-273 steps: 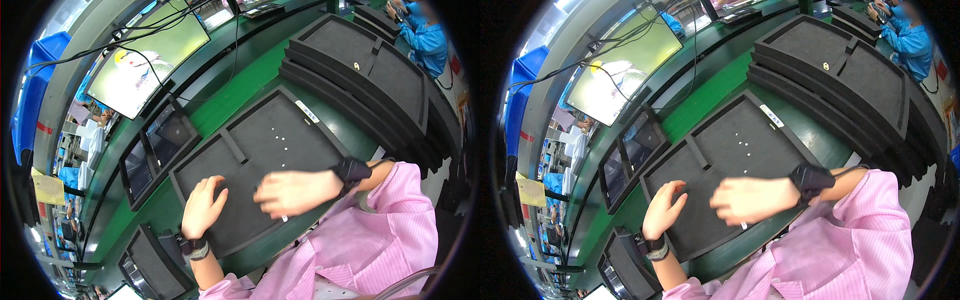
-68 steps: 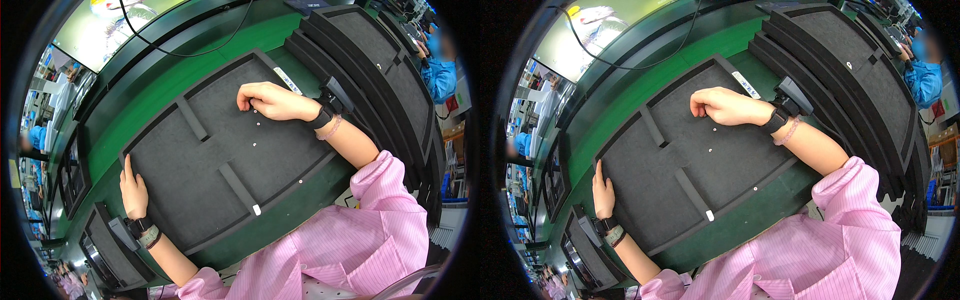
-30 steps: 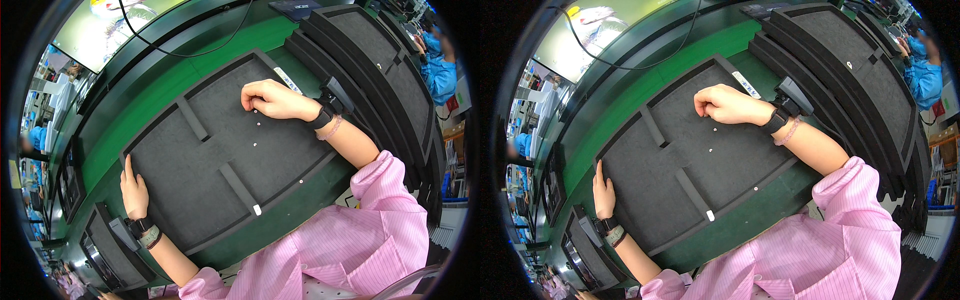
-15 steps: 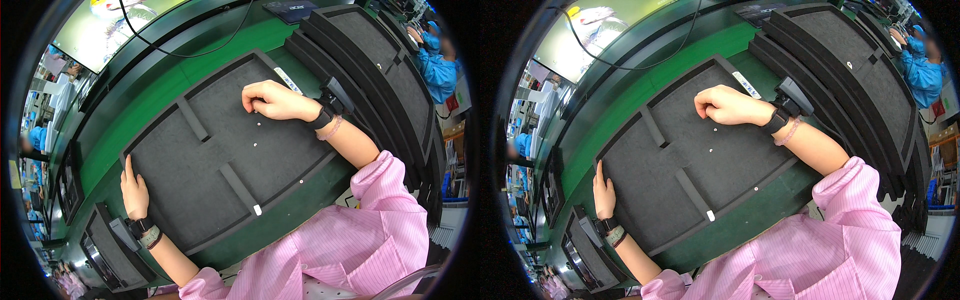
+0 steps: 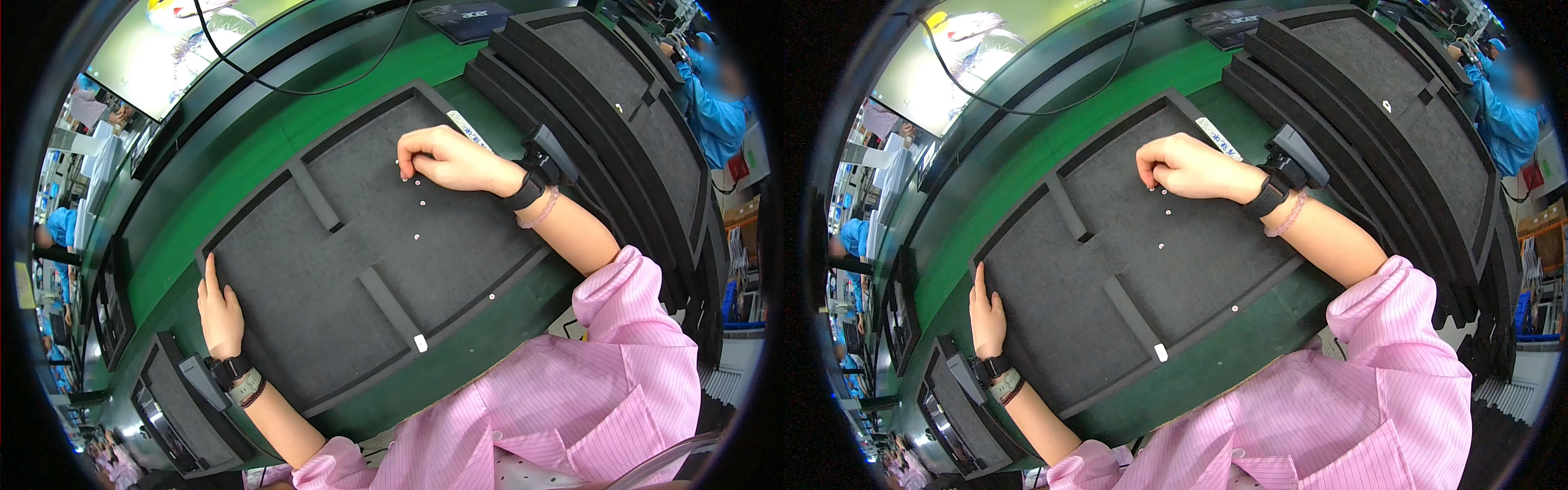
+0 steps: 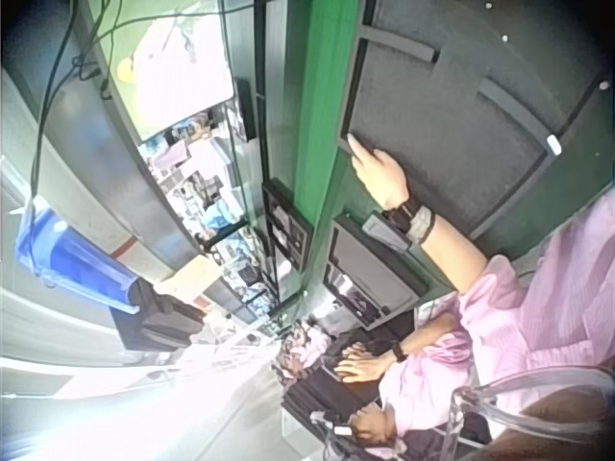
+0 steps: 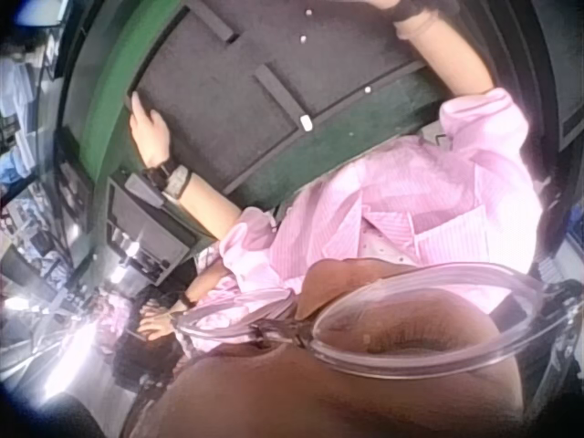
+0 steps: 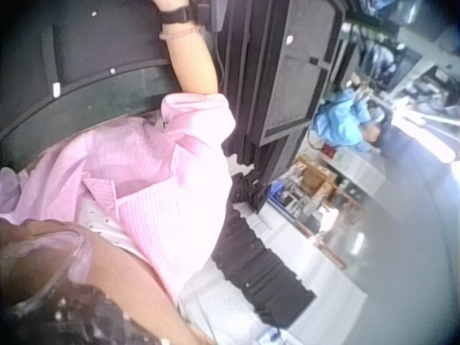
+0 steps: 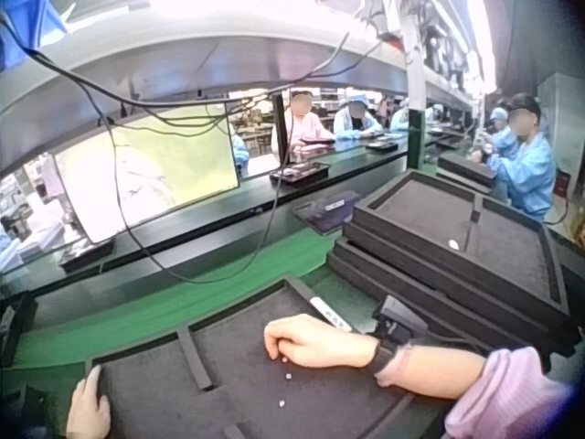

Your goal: Inspecting and testing tablet devices on a factory assembly line.

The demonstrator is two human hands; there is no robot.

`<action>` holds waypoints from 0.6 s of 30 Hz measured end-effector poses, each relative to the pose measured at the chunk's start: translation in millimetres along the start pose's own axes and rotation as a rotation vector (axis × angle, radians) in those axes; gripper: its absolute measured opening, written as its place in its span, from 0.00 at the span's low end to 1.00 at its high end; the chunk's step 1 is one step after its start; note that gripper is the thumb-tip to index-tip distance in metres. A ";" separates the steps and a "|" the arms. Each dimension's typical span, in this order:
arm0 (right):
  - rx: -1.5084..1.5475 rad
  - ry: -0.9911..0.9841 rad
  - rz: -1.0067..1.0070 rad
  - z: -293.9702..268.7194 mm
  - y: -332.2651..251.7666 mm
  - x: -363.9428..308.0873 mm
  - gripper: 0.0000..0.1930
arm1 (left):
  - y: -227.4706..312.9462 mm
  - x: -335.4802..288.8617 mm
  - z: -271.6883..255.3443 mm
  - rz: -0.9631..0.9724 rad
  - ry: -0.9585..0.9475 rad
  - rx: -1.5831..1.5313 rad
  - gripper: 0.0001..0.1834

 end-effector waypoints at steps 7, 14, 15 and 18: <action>-0.048 -0.002 -0.032 3.3 0.7 0.1 0.06 | -4.5 0.3 2.3 0.052 0.054 0.021 0.32; -0.036 -0.018 -0.026 4.5 1.8 -0.9 0.06 | 2.6 1.1 -0.7 -0.014 -0.018 -0.002 0.33; -0.052 0.019 -0.055 3.9 0.2 -0.4 0.06 | 2.9 0.3 -1.3 -0.019 -0.020 -0.006 0.33; -0.030 0.066 0.005 -1.0 -1.8 0.5 0.06 | -0.5 0.3 0.0 -0.018 -0.014 -0.007 0.33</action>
Point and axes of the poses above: each hand's wrist, its own x-axis towards the middle knuckle, its own z-axis out of the palm, y = z × x, the point moved 3 cm from there along x, towards the middle knuckle, and after that the axes turned 5 degrees about -y, right-handed, at the moved point
